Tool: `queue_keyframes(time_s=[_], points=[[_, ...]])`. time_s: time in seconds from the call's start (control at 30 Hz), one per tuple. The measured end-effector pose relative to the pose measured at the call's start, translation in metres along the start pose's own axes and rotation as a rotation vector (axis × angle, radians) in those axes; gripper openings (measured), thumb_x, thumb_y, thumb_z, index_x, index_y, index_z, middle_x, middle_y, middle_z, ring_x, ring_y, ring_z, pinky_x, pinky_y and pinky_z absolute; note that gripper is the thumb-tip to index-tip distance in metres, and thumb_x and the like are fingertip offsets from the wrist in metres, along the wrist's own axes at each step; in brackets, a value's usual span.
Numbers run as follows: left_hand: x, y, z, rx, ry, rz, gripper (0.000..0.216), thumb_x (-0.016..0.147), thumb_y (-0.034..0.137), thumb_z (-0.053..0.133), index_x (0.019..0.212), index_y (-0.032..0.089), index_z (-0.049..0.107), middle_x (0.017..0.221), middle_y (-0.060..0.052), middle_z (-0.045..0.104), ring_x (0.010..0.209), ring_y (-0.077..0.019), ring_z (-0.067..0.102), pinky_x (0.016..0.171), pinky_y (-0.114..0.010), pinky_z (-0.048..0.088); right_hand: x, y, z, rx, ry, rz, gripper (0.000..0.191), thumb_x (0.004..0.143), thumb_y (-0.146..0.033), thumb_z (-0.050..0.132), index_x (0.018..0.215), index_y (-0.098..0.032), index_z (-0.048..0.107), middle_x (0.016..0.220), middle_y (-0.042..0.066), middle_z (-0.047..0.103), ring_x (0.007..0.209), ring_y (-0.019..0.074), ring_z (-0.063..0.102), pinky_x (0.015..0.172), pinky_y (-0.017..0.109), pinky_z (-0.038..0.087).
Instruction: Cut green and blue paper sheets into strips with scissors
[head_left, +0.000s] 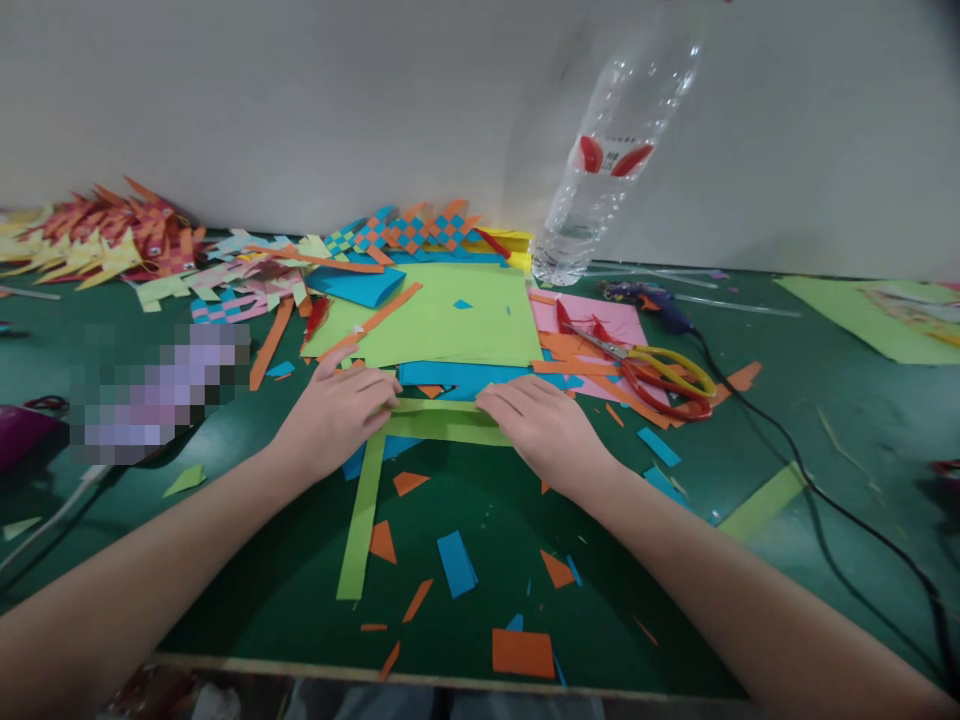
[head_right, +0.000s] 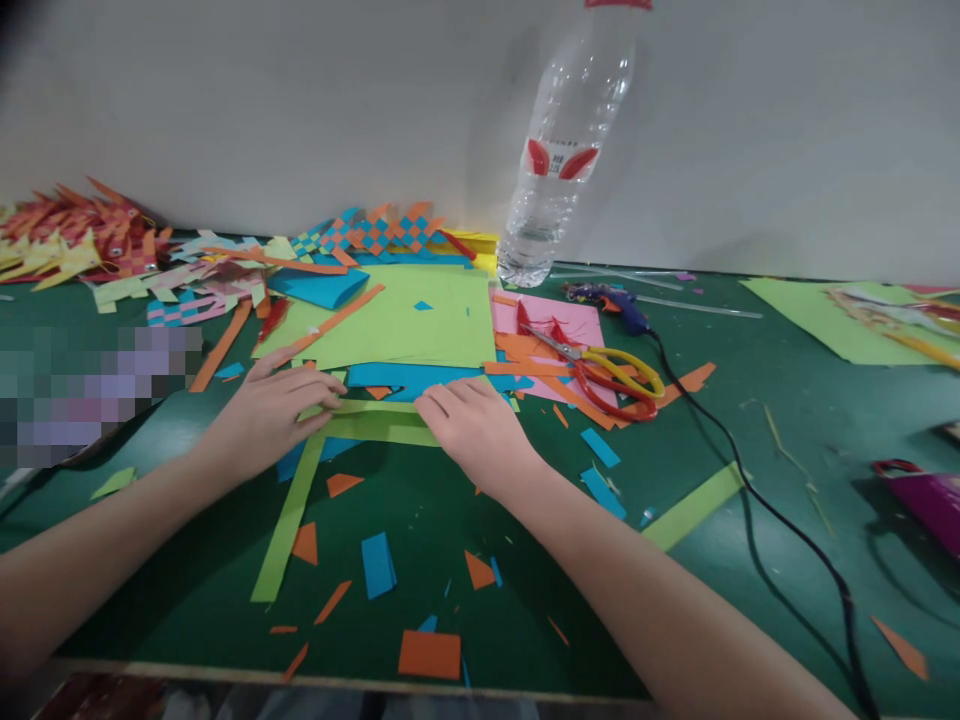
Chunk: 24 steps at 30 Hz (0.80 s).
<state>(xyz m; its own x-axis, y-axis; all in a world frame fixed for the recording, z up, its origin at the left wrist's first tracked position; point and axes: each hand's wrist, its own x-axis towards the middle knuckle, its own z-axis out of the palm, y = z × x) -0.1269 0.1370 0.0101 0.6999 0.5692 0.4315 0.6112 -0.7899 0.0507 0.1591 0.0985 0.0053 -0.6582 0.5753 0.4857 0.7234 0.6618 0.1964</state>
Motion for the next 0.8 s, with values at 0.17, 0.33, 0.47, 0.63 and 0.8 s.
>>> queue_keyframes(time_s=[0.17, 0.33, 0.47, 0.63, 0.8], points=[[0.000, -0.004, -0.002, 0.022, -0.008, 0.012, 0.025, 0.097, 0.013, 0.041, 0.083, 0.021, 0.060, 0.096, -0.004, 0.075, 0.091, -0.0217, 0.071, 0.089, -0.043, 0.054, 0.000, 0.006, -0.002, -0.016, 0.031, 0.033, 0.030, 0.094, 0.000, 0.046, 0.094, -0.016, 0.071, 0.095, 0.010, 0.075, 0.090, 0.0222, 0.064, 0.084, 0.036, 0.049], [0.002, -0.003, -0.004, 0.075, -0.036, 0.038, 0.026, 0.095, 0.009, 0.039, 0.081, 0.021, 0.057, 0.087, -0.002, 0.071, 0.086, -0.0213, 0.069, 0.090, -0.042, 0.052, 0.000, 0.011, -0.001, -0.062, 0.005, 0.007, 0.029, 0.092, 0.001, 0.046, 0.088, -0.017, 0.069, 0.089, 0.009, 0.071, 0.085, 0.0223, 0.058, 0.085, 0.036, 0.046], [0.004, -0.001, -0.006, 0.115, -0.049, 0.108, 0.030, 0.097, 0.008, 0.036, 0.078, 0.021, 0.056, 0.088, -0.002, 0.071, 0.085, -0.0208, 0.068, 0.107, -0.049, 0.044, 0.000, 0.011, 0.002, -0.040, -0.035, 0.036, 0.029, 0.091, 0.002, 0.045, 0.088, -0.018, 0.066, 0.089, 0.009, 0.069, 0.082, 0.0222, 0.056, 0.080, 0.035, 0.045], [0.004, -0.002, -0.005, 0.112, -0.040, 0.150, 0.031, 0.098, 0.008, 0.037, 0.077, 0.021, 0.056, 0.091, -0.003, 0.071, 0.086, -0.0209, 0.068, 0.108, -0.050, 0.042, 0.000, 0.009, 0.004, 0.018, 0.000, 0.121, 0.029, 0.088, 0.001, 0.043, 0.095, -0.018, 0.064, 0.097, 0.010, 0.072, 0.088, 0.0240, 0.061, 0.083, 0.038, 0.048], [0.003, -0.004, -0.003, 0.063, -0.003, 0.135, 0.028, 0.097, 0.009, 0.039, 0.077, 0.021, 0.054, 0.089, -0.001, 0.070, 0.086, -0.0200, 0.067, 0.107, -0.046, 0.039, 0.001, 0.000, 0.003, 0.103, -0.007, 0.142, 0.030, 0.097, -0.024, 0.054, 0.122, -0.010, 0.059, 0.114, 0.016, 0.075, 0.107, 0.0274, 0.068, 0.108, 0.050, 0.043]])
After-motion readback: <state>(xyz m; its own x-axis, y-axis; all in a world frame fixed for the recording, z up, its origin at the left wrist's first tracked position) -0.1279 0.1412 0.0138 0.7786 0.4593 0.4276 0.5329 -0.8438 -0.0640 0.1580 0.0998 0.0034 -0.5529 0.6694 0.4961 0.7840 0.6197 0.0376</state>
